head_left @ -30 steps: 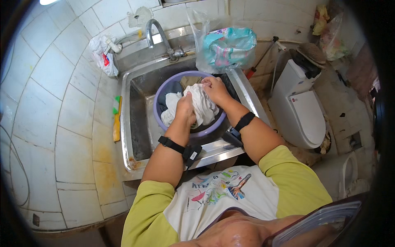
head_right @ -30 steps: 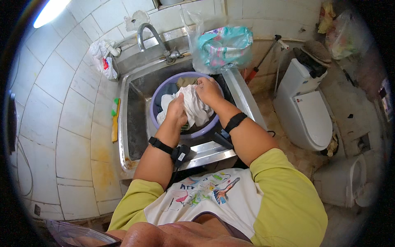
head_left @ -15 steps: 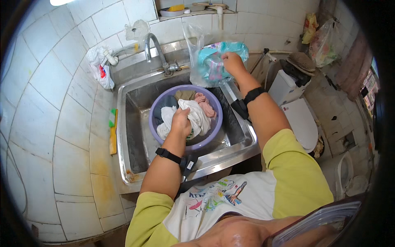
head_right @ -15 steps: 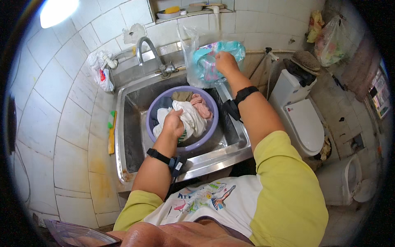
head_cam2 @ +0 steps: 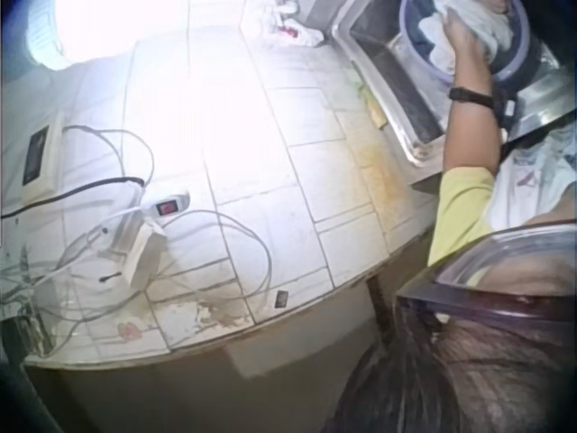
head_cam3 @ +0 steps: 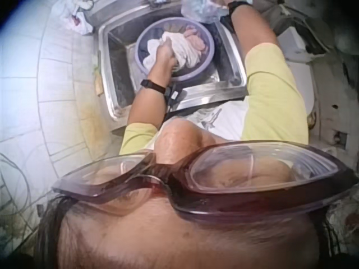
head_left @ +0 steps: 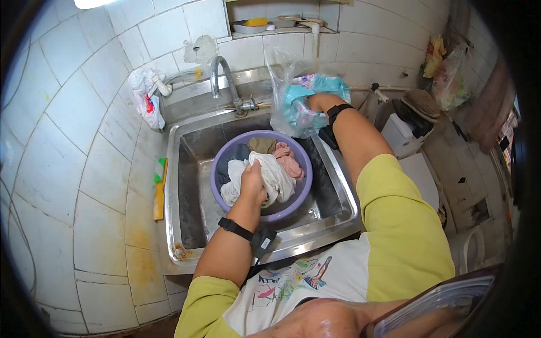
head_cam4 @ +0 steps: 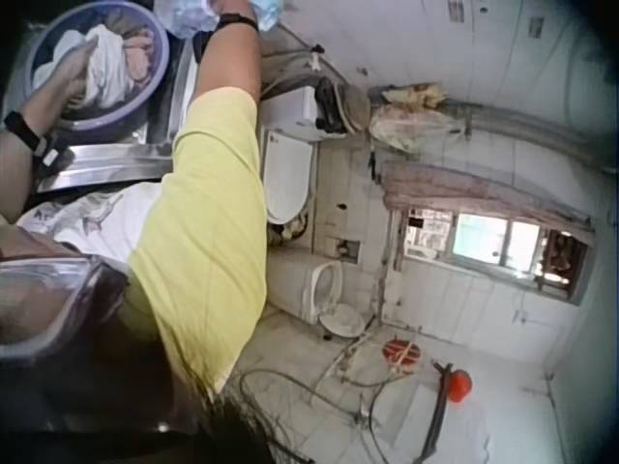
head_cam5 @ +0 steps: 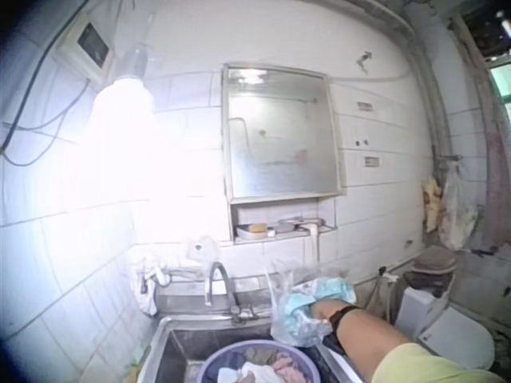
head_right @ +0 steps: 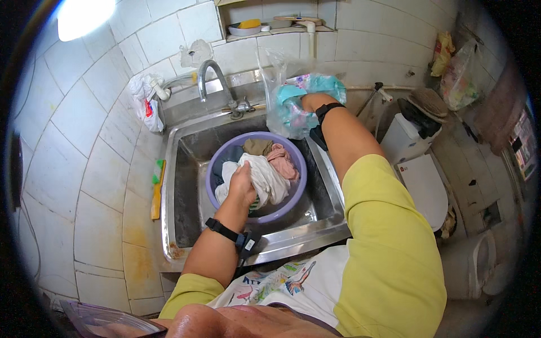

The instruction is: The person washes clothes by hand in a basin inside a sink, rubbing and wringing a peach-colored garment and a white garment one at a time.

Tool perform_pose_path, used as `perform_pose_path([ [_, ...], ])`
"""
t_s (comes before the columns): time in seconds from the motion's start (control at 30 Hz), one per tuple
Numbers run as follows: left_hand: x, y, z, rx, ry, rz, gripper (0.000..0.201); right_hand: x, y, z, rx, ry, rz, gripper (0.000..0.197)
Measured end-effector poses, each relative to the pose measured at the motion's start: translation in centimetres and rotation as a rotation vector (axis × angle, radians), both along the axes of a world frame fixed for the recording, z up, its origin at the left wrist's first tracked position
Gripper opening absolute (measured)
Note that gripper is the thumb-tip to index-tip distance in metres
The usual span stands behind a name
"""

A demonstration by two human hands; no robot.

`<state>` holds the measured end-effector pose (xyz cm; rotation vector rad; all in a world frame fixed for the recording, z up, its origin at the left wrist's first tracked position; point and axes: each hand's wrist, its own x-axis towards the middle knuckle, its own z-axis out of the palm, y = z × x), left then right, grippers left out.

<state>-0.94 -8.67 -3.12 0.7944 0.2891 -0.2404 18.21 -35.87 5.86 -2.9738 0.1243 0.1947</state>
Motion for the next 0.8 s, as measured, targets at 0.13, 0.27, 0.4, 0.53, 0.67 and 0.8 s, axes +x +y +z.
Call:
perform_pose_path([
  [0.13,-0.6,-0.3,1.2,0.188,-0.040,-0.038,0.040,1.3,0.0,-1.6,0.168,0.024,-0.109,0.032],
  [0.27,-0.9,0.2,0.5,0.667,-0.169,-0.124,0.071,-1.9,2.7,2.1,0.452,0.228,-0.047,0.033],
  [0.4,0.5,0.3,-2.7,0.890,-0.208,-0.215,0.082,-2.6,1.7,2.5,0.410,0.240,0.069,0.030],
  [0.53,0.8,1.4,-2.2,0.847,-0.243,-0.177,0.073,-5.7,3.5,5.1,0.233,0.103,0.188,0.025],
  [0.67,0.6,2.0,-1.3,1.063,-0.194,0.116,0.045,-3.0,4.7,4.5,0.054,0.247,0.233,0.035],
  [0.8,0.7,1.5,-0.8,1.046,-0.358,0.212,0.035,4.5,-3.0,-2.7,0.019,-0.235,0.278,0.029],
])
